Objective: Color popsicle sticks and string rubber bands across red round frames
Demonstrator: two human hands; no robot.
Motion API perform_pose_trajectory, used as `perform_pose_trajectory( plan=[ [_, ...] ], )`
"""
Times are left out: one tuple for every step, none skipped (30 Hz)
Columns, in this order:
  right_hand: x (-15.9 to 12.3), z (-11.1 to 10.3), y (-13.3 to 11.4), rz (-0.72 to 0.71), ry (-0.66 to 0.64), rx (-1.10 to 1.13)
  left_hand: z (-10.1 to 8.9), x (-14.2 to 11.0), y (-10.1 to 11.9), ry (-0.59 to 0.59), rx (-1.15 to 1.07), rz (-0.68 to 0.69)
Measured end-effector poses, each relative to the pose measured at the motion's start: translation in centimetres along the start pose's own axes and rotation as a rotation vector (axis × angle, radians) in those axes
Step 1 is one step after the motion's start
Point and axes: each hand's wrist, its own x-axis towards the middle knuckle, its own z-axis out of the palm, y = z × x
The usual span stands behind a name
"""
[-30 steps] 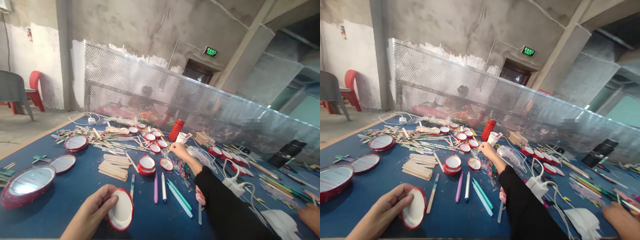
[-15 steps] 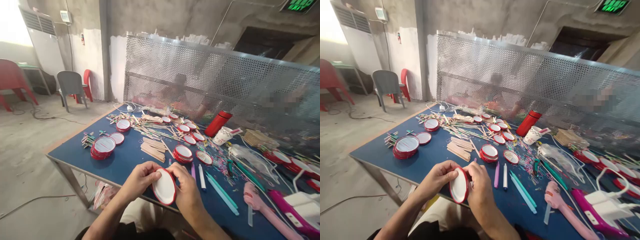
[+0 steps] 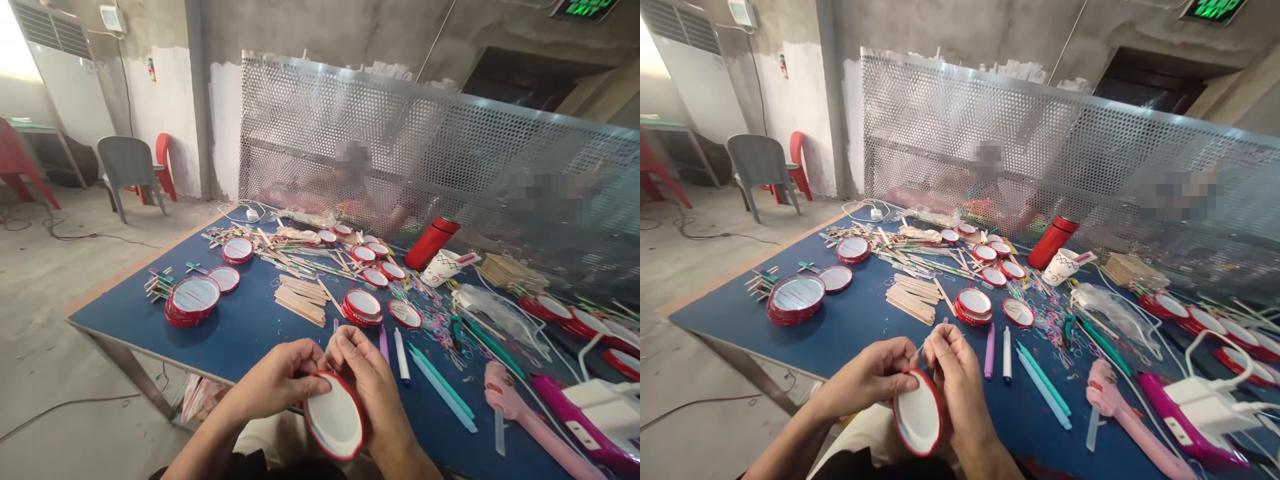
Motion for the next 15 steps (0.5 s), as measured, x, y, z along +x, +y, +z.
perform_pose_trajectory(
  plan=[
    [-0.2, -0.4, 0.0, -0.039, 0.015, -0.049, 0.0, 0.0, 0.2, -0.018, 0.046, -0.002],
    [-0.4, -0.9, 0.0, -0.079, 0.029, -0.116, 0.0, 0.0, 0.3, -0.025, 0.096, 0.003],
    [-0.7, -1.4, 0.0, -0.122, 0.045, -0.192, 0.1, 0.0, 0.5, -0.024, 0.146, 0.008],
    [-1.0, -2.0, 0.1, -0.169, 0.064, -0.269, 0.1, 0.0, 0.6, -0.017, 0.189, 0.01],
    [-1.3, -2.5, 0.1, -0.222, 0.087, -0.348, 0.2, 0.0, 0.7, -0.006, 0.219, 0.005],
    [-1.6, -3.0, 0.1, -0.289, 0.115, -0.432, 0.3, 0.1, 0.7, 0.01, 0.227, -0.007],
    [-1.9, -3.4, 0.0, -0.374, 0.134, -0.522, 0.4, 0.1, 0.7, 0.03, 0.216, -0.023],
    [-2.2, -3.8, 0.0, -0.472, 0.138, -0.615, 0.5, 0.2, 0.6, 0.054, 0.195, -0.038],
    [-2.4, -4.1, 0.0, -0.572, 0.127, -0.703, 0.6, 0.3, 0.4, 0.085, 0.172, -0.049],
    [-2.6, -4.4, 0.1, -0.661, 0.105, -0.779, 0.6, 0.4, 0.2, 0.12, 0.153, -0.056],
    [-2.9, -4.6, 0.2, -0.73, 0.081, -0.84, 0.7, 0.6, -0.1, 0.155, 0.137, -0.061],
    [-3.2, -4.8, 0.4, -0.774, 0.063, -0.887, 0.8, 0.7, -0.3, 0.19, 0.123, -0.061],
    [-3.5, -4.9, 0.6, -0.797, 0.051, -0.926, 0.8, 0.8, -0.6, 0.228, 0.113, -0.051],
    [-3.9, -4.9, 1.0, -0.809, 0.046, -0.955, 0.9, 0.9, -0.8, 0.268, 0.112, -0.029],
    [-4.3, -4.8, 1.5, -0.814, 0.045, -0.976, 0.9, 1.0, -0.9, 0.314, 0.12, 0.001]
  ],
)
